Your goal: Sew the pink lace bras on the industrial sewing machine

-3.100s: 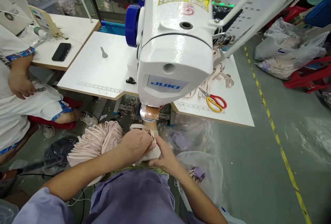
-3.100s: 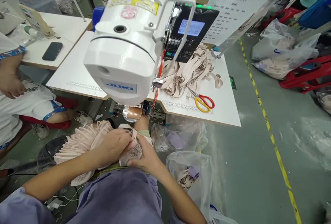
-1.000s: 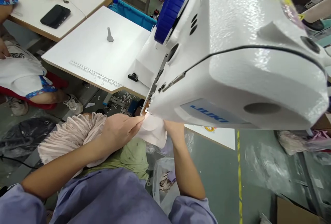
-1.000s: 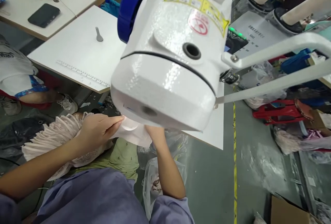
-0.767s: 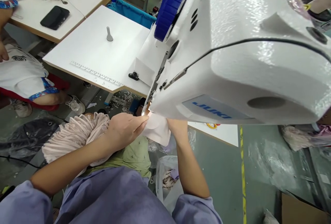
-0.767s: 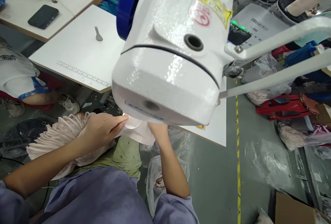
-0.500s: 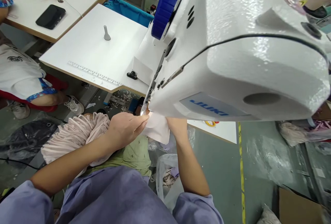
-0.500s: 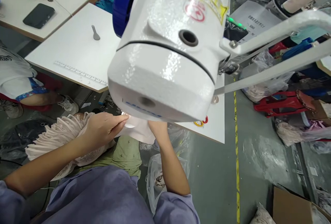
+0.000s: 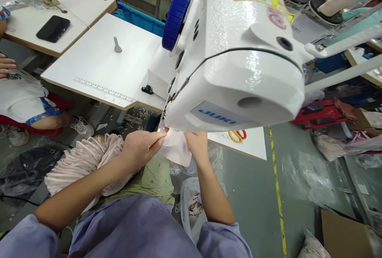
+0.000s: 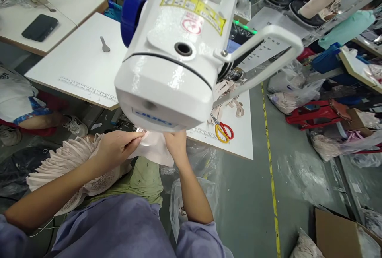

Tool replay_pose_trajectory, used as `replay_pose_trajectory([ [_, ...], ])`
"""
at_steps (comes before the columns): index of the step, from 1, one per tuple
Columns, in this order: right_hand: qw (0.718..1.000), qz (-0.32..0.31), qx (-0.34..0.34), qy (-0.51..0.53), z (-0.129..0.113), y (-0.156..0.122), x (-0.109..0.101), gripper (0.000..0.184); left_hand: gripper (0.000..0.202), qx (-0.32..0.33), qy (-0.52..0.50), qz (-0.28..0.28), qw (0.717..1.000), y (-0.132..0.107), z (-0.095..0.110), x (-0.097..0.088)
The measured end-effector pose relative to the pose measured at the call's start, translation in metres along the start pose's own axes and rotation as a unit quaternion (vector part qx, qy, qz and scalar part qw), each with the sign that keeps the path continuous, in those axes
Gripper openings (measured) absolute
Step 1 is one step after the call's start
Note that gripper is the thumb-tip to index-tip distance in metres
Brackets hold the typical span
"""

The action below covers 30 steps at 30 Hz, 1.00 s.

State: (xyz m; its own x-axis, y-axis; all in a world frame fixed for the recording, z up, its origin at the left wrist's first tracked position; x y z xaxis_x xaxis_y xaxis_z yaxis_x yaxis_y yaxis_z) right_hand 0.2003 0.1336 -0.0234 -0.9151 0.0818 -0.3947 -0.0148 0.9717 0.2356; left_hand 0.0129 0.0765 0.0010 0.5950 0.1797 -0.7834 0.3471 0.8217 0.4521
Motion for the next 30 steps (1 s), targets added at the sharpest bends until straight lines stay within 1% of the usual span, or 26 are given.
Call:
replay_pose_trajectory([
  [2,0.999,0.003,0.025,0.039,0.006,-0.007,0.005,0.025,0.033,-0.020,-0.036,-0.013,0.999,0.001,-0.002,-0.001],
  [4,0.990,0.014,0.084,0.111,0.018,-0.019,0.011,0.030,0.034,-0.037,-0.075,-0.037,0.996,0.000,-0.004,-0.001],
  [5,0.981,0.015,0.116,0.153,0.023,-0.027,0.014,0.032,0.033,-0.043,-0.095,-0.050,0.993,-0.001,-0.005,-0.001],
  [7,0.958,-0.003,0.162,0.235,0.029,-0.045,0.024,0.037,0.031,-0.048,-0.129,-0.069,0.988,-0.005,-0.006,-0.002],
  [9,0.934,-0.032,0.184,0.304,0.031,-0.062,0.034,0.038,0.029,-0.043,-0.149,-0.082,0.984,-0.012,-0.007,-0.005],
  [11,0.916,-0.054,0.196,0.347,0.032,-0.079,0.042,0.038,0.028,-0.041,-0.146,-0.098,0.984,-0.020,-0.008,-0.007],
  [13,0.914,-0.059,0.187,0.354,0.033,-0.097,0.046,0.035,0.026,-0.032,-0.116,-0.115,0.986,-0.029,-0.004,-0.007],
  [14,0.922,-0.062,0.171,0.343,0.032,-0.105,0.047,0.031,0.030,-0.017,-0.096,-0.124,0.987,-0.033,0.001,-0.005],
  [15,0.935,-0.065,0.144,0.318,0.030,-0.113,0.046,0.027,0.039,0.008,-0.077,-0.132,0.988,-0.037,0.007,-0.002],
  [16,0.952,-0.069,0.107,0.278,0.025,-0.121,0.044,0.022,0.048,0.039,-0.060,-0.139,0.988,-0.040,0.014,0.002],
  [17,0.970,-0.076,0.058,0.225,0.018,-0.128,0.042,0.016,0.051,0.075,-0.046,-0.148,0.985,-0.043,0.021,0.007],
  [18,0.982,-0.087,-0.001,0.169,0.008,-0.135,0.039,0.010,0.044,0.110,-0.036,-0.155,0.981,-0.046,0.027,0.012],
  [19,0.986,-0.096,-0.069,0.117,-0.003,-0.141,0.037,0.005,0.030,0.142,-0.026,-0.156,0.977,-0.049,0.031,0.016],
  [20,0.983,-0.102,-0.136,0.074,-0.015,-0.148,0.035,0.008,0.016,0.167,-0.014,-0.152,0.974,-0.051,0.034,0.019],
  [21,0.974,-0.106,-0.197,0.042,-0.026,-0.154,0.033,0.014,0.015,0.187,-0.001,-0.143,0.972,-0.053,0.036,0.020],
  [22,0.964,-0.108,-0.244,0.019,-0.036,-0.159,0.031,0.019,0.020,0.200,0.009,-0.129,0.971,-0.054,0.037,0.019],
  [23,0.955,-0.105,-0.278,0.000,-0.043,-0.162,0.029,0.023,0.024,0.209,0.017,-0.113,0.971,-0.055,0.037,0.017],
  [25,0.945,-0.091,-0.314,-0.031,-0.052,-0.165,0.026,0.029,0.027,0.215,0.021,-0.080,0.973,-0.055,0.038,0.010],
  [27,0.939,-0.079,-0.333,-0.046,-0.060,-0.167,0.027,0.031,0.029,0.219,0.017,-0.059,0.974,-0.056,0.039,0.004],
  [30,0.933,-0.071,-0.351,-0.046,-0.067,-0.172,0.027,0.031,0.030,0.215,0.016,-0.055,0.975,-0.057,0.036,0.002],
])
Point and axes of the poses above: each hand's wrist, its own y-axis towards the middle knuckle, its own x-axis out of the palm, z = x × y, the point moved 8 cm from there along y, towards the middle knuckle, and after that the axes turned 4 degrees about -z, right-handed, at the moved point
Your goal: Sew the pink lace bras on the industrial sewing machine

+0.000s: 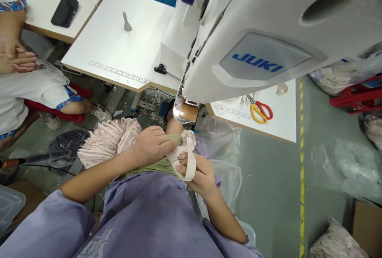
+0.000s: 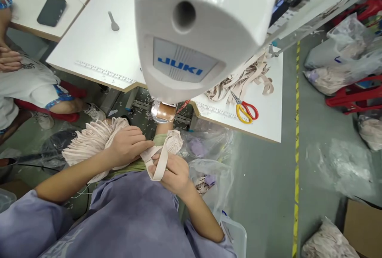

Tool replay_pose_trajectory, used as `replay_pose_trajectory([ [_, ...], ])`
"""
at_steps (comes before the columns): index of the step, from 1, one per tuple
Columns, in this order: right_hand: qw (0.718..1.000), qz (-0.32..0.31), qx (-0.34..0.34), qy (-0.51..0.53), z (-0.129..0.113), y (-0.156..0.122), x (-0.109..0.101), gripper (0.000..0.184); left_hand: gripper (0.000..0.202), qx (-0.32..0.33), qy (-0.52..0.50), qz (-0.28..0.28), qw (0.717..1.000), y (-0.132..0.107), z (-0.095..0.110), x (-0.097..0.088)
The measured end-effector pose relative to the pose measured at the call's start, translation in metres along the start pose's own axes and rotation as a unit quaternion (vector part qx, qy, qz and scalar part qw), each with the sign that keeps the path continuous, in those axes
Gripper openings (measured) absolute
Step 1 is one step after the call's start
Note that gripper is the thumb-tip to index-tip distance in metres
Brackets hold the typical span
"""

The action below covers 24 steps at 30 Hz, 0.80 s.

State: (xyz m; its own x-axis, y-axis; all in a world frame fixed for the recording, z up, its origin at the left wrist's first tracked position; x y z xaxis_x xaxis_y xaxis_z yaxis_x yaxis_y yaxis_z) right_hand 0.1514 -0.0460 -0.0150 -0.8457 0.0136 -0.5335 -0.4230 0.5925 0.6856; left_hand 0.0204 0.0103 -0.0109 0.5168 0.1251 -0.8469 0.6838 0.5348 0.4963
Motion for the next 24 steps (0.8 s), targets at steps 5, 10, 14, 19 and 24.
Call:
replay_pose_trajectory([
  [5,0.999,-0.044,0.031,-0.005,0.030,-0.015,-0.001,0.035,0.029,-0.041,-0.045,-0.083,0.995,-0.004,0.003,0.010],
  [10,0.929,-0.249,0.265,-0.066,0.153,-0.070,0.027,0.059,0.049,-0.071,-0.327,-0.252,0.908,-0.015,0.043,0.013],
  [14,0.814,-0.478,0.320,-0.086,0.196,-0.129,0.043,0.037,0.056,-0.181,-0.438,-0.214,0.854,-0.032,-0.008,-0.013],
  [19,0.827,-0.453,0.323,-0.076,0.162,-0.123,0.014,0.020,0.054,-0.405,-0.136,-0.188,0.884,-0.052,-0.138,-0.012],
  [24,0.898,-0.373,0.233,-0.017,0.096,-0.052,0.012,0.015,0.052,-0.230,-0.188,-0.166,0.940,0.001,-0.083,0.064],
])
Point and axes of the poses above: each hand's wrist, its own y-axis towards the middle knuckle, its own x-axis out of the palm, z = x × y, the point moved 8 cm from there along y, towards the middle knuckle, and after that the axes turned 4 degrees about -z, right-handed, at the moved point
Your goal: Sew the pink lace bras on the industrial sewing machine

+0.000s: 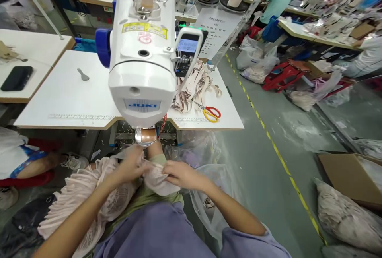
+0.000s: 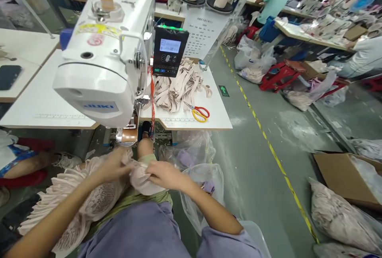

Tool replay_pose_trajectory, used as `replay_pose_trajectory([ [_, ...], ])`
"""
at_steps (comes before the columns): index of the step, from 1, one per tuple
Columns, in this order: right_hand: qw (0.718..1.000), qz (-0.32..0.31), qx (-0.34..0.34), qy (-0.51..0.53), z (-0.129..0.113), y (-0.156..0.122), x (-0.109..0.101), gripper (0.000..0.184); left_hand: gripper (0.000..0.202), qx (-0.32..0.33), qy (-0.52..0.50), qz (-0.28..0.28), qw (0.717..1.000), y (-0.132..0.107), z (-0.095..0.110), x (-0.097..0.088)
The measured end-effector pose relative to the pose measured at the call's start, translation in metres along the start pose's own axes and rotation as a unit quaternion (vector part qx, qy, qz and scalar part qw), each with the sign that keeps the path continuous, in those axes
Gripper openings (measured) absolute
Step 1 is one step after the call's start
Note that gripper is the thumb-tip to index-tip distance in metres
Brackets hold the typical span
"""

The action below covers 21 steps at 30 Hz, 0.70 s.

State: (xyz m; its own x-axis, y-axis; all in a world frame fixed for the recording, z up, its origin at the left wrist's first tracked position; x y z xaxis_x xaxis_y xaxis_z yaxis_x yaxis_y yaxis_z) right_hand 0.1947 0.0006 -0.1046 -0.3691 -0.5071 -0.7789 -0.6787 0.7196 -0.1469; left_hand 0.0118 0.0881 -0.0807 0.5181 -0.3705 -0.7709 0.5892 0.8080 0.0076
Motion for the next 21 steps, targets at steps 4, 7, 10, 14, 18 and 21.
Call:
replay_pose_trajectory([
  [4,0.996,-0.011,-0.056,0.063,-0.015,0.025,-0.048,0.016,0.047,0.035,-0.258,-0.291,0.921,0.003,0.034,0.091],
  [7,0.973,0.198,0.084,0.083,0.051,0.040,-0.149,0.025,0.051,-0.041,-0.372,-0.300,0.877,-0.001,0.025,0.101],
  [10,0.837,0.455,0.289,0.095,0.134,0.027,-0.250,0.027,0.049,-0.134,-0.525,-0.275,0.794,-0.010,0.019,0.106],
  [14,0.794,0.483,0.346,0.127,0.186,0.039,-0.298,0.018,0.055,-0.278,-0.653,-0.249,0.659,-0.031,0.015,0.122],
  [18,0.787,0.501,0.320,0.165,0.193,0.035,-0.290,0.024,0.044,-0.286,-0.662,-0.229,0.654,-0.042,0.010,0.122],
  [21,0.779,0.524,0.283,0.194,0.185,0.020,-0.284,0.029,0.043,-0.270,-0.679,-0.194,0.655,-0.044,0.008,0.113],
])
Point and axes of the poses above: each hand's wrist, its own y-axis towards the middle knuckle, its own x-axis out of the palm, z = x × y, the point moved 8 cm from there along y, towards the middle knuckle, and after that the axes turned 4 degrees about -z, right-handed, at the moved point
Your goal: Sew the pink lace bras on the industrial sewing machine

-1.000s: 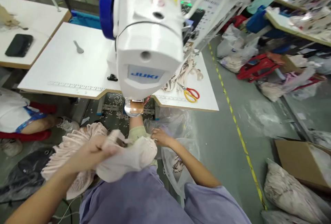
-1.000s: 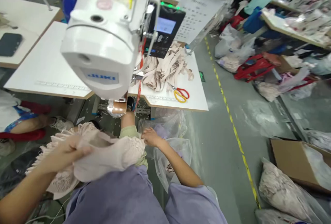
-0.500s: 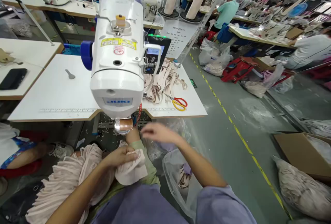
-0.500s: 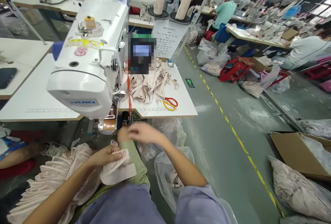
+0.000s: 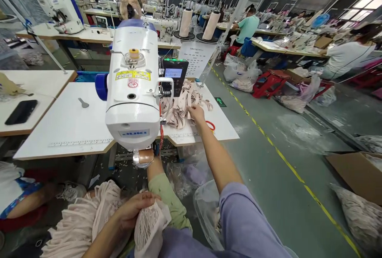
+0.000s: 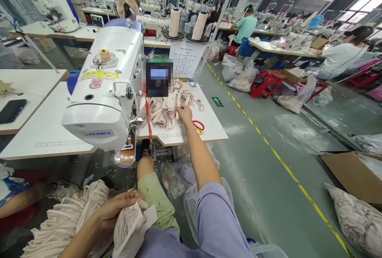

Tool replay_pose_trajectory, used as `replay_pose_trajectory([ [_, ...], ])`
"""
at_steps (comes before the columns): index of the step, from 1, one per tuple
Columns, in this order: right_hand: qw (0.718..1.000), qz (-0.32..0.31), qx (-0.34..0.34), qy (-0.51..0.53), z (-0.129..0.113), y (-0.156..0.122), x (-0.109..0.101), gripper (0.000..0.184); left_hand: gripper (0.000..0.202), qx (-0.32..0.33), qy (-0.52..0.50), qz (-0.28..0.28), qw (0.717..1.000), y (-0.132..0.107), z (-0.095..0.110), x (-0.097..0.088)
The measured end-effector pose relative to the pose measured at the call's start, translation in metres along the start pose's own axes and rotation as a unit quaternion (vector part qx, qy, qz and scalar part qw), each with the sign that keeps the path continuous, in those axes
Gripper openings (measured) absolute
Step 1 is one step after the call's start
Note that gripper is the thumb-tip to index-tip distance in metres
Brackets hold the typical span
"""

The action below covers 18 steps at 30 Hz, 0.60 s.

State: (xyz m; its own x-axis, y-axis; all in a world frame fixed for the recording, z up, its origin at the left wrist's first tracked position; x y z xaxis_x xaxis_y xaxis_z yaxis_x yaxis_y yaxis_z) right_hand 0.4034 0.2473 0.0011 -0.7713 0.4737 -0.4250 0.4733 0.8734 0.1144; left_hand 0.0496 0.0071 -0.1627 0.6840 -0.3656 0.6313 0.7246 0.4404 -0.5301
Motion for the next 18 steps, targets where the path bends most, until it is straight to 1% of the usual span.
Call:
replay_pose_trajectory([
  [2,0.999,-0.009,-0.008,0.040,-0.002,-0.015,-0.005,0.031,0.048,0.043,0.003,0.021,0.999,-0.005,0.011,0.000],
  [4,0.996,-0.037,-0.009,0.076,-0.003,-0.045,-0.001,0.034,0.045,0.121,0.061,0.069,0.988,-0.014,0.030,0.001],
  [5,0.993,-0.062,-0.006,0.097,-0.002,-0.067,0.006,0.036,0.039,0.169,0.108,0.103,0.974,-0.021,0.042,0.001],
  [7,0.977,-0.141,0.014,0.157,0.005,-0.124,0.025,0.045,0.028,0.258,0.213,0.165,0.928,-0.037,0.063,0.006],
  [8,0.955,-0.199,0.034,0.215,0.010,-0.158,0.038,0.051,0.023,0.292,0.260,0.185,0.902,-0.045,0.070,0.009],
  [9,0.926,-0.259,0.062,0.266,0.014,-0.194,0.051,0.054,0.020,0.318,0.298,0.196,0.879,-0.052,0.075,0.013],
  [10,0.898,-0.311,0.091,0.297,0.019,-0.228,0.061,0.053,0.018,0.337,0.327,0.201,0.860,-0.057,0.077,0.016],
  [11,0.873,-0.352,0.119,0.317,0.024,-0.260,0.069,0.047,0.018,0.351,0.348,0.206,0.844,-0.062,0.078,0.019],
  [12,0.853,-0.375,0.140,0.334,0.028,-0.285,0.075,0.041,0.018,0.362,0.366,0.213,0.830,-0.066,0.078,0.020],
  [13,0.839,-0.384,0.154,0.352,0.031,-0.305,0.080,0.036,0.019,0.371,0.380,0.225,0.817,-0.070,0.078,0.022],
  [15,0.822,-0.382,0.163,0.388,0.032,-0.328,0.089,0.031,0.019,0.382,0.406,0.254,0.790,-0.076,0.078,0.024],
  [16,0.821,-0.380,0.158,0.396,0.030,-0.334,0.093,0.030,0.019,0.384,0.418,0.266,0.779,-0.077,0.077,0.025],
  [18,0.830,-0.385,0.127,0.382,0.021,-0.339,0.101,0.027,0.019,0.386,0.438,0.280,0.762,-0.079,0.075,0.028],
])
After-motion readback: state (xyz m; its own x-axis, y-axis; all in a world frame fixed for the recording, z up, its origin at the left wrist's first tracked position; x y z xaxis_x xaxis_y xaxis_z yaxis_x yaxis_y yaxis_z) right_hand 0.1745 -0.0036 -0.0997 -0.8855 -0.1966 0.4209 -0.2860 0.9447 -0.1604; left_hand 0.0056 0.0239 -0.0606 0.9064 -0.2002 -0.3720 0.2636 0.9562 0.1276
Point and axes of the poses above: each hand's wrist, its own y-axis towards the middle knuckle, its own x-axis out of the palm, z = x × y, the point moved 8 cm from there along y, towards the middle knuckle, and after that the axes turned 4 degrees about -z, right-handed, at the moved point
